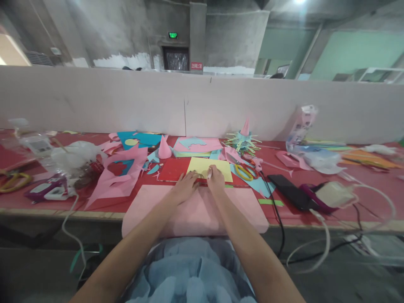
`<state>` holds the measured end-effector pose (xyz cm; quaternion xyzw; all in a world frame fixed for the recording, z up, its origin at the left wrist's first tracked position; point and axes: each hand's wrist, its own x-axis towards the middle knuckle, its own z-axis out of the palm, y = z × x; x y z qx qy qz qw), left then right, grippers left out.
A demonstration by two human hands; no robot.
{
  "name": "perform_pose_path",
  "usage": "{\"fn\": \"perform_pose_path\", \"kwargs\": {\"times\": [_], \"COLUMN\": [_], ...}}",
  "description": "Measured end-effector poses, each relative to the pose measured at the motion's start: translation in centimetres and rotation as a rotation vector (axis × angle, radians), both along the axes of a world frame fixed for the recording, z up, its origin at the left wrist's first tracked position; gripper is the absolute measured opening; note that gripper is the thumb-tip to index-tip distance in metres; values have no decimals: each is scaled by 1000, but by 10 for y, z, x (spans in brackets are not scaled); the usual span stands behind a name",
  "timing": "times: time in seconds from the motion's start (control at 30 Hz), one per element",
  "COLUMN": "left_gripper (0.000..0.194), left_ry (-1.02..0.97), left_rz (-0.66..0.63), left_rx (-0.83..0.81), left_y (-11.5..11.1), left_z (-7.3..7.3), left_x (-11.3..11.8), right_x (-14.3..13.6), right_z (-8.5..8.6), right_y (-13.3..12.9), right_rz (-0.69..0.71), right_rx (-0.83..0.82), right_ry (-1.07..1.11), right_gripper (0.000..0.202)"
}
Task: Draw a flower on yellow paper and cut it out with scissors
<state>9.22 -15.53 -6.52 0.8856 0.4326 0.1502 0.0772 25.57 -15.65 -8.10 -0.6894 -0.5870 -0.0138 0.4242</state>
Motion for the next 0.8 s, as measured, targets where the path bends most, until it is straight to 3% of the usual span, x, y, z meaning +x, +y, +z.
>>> {"fn": "perform_pose_path", "kwargs": {"times": [0.07,0.13,0.23,0.33,0.6,0.7,0.8], "left_gripper": [42,42,41,40,36,32,29], "left_ry": [-26,-42,-22,-18,25,71,-3], "left_rz": [136,189,147,106,97,14,-73], "left_rx": [-37,-55,-60,-29,56,28,-39], "left_y": [7,13,15,13,15,30,51], "left_z": [1,3,5,7,20,30,28], "left_x": [-5,-10,-13,-14,-12,-15,-21], "right_x": [0,-2,-12,-24,-16,-9,-8], "right_z": [2,6,12,13,-2,-4,-4], "right_y": [-1,-2,-2,3,17,18,18], "right_rz": [-31,-19,88,166,244,281,272], "right_rx": [34,111,230,243,14,25,17], "right_ry": [20,71,219,295,-61,-103,-159], "right_gripper": [31,35,40,41,31,30,29]}}
